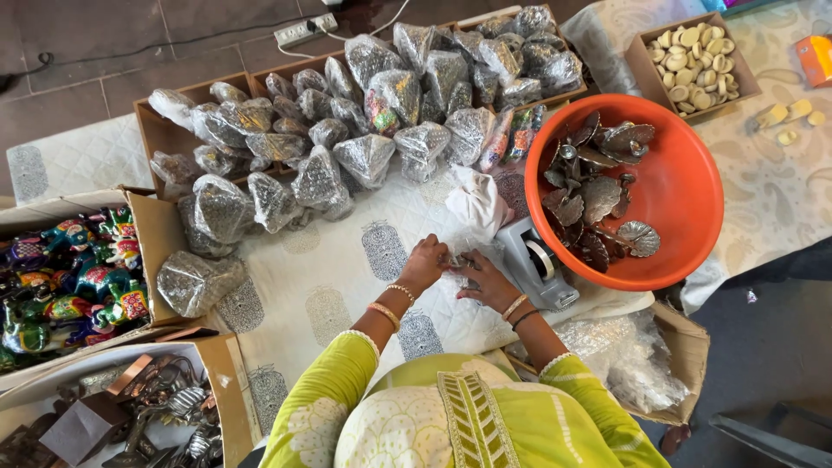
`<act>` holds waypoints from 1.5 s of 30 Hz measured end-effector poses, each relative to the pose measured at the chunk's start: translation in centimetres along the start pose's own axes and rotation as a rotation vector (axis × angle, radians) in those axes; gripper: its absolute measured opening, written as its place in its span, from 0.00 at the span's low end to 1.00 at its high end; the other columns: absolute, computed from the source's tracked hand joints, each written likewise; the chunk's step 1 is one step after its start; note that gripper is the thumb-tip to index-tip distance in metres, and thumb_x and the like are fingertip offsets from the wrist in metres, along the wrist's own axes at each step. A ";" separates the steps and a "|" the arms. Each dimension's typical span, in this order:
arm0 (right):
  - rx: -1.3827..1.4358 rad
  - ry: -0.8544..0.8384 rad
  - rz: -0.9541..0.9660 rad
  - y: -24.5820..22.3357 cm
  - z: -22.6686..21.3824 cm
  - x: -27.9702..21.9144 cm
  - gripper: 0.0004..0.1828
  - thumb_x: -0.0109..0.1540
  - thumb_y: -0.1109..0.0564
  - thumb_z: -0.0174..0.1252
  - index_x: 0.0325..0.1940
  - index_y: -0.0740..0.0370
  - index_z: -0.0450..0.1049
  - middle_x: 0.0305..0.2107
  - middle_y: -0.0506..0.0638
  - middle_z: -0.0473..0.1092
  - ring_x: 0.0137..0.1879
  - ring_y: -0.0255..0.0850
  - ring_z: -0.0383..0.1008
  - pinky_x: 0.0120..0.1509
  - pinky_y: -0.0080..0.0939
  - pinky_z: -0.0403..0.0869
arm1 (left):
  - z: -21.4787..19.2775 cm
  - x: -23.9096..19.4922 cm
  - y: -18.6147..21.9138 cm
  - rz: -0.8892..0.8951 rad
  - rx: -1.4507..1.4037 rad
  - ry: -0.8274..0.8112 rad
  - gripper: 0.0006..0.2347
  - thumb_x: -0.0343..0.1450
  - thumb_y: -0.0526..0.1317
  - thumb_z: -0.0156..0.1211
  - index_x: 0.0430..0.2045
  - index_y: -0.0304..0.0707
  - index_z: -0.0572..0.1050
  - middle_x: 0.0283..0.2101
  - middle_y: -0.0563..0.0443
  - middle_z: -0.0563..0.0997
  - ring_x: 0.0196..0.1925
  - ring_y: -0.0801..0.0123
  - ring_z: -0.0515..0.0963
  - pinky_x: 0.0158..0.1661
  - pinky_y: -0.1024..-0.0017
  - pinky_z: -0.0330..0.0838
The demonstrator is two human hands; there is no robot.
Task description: The person wraps decorative painted figurines in bubble wrap, folding the plastic around each item and securing it, then places the wrapped pieces into cardboard boxes on the table. They occasionally use a tape dispenser and scissors and move finished wrapped pieces aside while working through the pile.
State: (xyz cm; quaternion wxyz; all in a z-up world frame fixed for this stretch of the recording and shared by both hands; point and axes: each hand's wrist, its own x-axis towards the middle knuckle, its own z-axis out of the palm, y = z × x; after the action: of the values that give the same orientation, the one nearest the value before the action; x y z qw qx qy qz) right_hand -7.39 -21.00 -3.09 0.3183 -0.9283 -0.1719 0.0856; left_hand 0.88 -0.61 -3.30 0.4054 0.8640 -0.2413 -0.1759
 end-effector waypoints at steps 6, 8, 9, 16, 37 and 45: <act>0.118 -0.005 0.085 0.4 0.0 -0.1 0.30 0.51 0.43 0.72 0.57 0.49 0.76 0.64 0.55 0.62 0.71 0.55 0.61 0.72 0.51 0.67 | 0.6 -3.3 0.1 0.248 0.097 0.247 0.05 0.70 0.30 0.59 0.36 0.34 0.80 0.46 0.41 0.77 0.55 0.50 0.74 0.57 0.60 0.73; 0.073 0.022 0.073 1.1 1.0 -0.3 0.33 0.51 0.43 0.74 0.57 0.51 0.75 0.64 0.56 0.61 0.73 0.58 0.57 0.72 0.54 0.64 | 1.8 -5.2 -0.8 0.392 0.079 0.214 0.09 0.73 0.33 0.59 0.46 0.29 0.76 0.52 0.40 0.76 0.59 0.51 0.74 0.63 0.61 0.69; 0.074 0.022 0.073 1.4 1.4 -0.5 0.33 0.51 0.43 0.74 0.57 0.51 0.75 0.64 0.56 0.61 0.73 0.58 0.57 0.72 0.54 0.64 | 1.6 -5.6 -0.5 0.391 0.079 0.214 0.09 0.73 0.33 0.59 0.46 0.29 0.76 0.52 0.40 0.76 0.59 0.51 0.74 0.63 0.61 0.69; 0.260 0.044 0.143 -1.4 -2.2 0.7 0.43 0.52 0.38 0.68 0.67 0.53 0.64 0.65 0.54 0.59 0.73 0.53 0.58 0.74 0.51 0.63 | 0.3 -4.9 0.2 0.431 0.220 0.100 0.22 0.70 0.37 0.62 0.58 0.26 0.70 0.59 0.37 0.74 0.62 0.49 0.71 0.62 0.60 0.64; -0.128 0.045 0.194 2.4 -0.9 9.4 0.11 0.56 0.50 0.68 0.36 0.58 0.79 0.32 0.53 0.74 0.43 0.50 0.75 0.53 0.47 0.72 | -0.3 -4.6 0.3 0.474 0.303 0.099 0.16 0.72 0.37 0.58 0.52 0.27 0.74 0.55 0.41 0.77 0.56 0.54 0.75 0.56 0.62 0.71; 0.144 0.197 0.205 -2.2 -1.5 6.6 0.08 0.58 0.60 0.67 0.37 0.65 0.76 0.31 0.54 0.74 0.37 0.49 0.76 0.43 0.44 0.74 | 0.8 -3.9 -0.4 0.429 0.342 0.112 0.12 0.72 0.37 0.60 0.48 0.31 0.76 0.49 0.43 0.79 0.51 0.56 0.77 0.53 0.61 0.73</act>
State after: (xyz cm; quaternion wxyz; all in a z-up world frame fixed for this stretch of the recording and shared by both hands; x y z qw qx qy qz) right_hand -1.46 -17.74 -0.83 0.3889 -0.9197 -0.0376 0.0382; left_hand -2.64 1.34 -3.64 0.2946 0.8573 -0.4221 0.0050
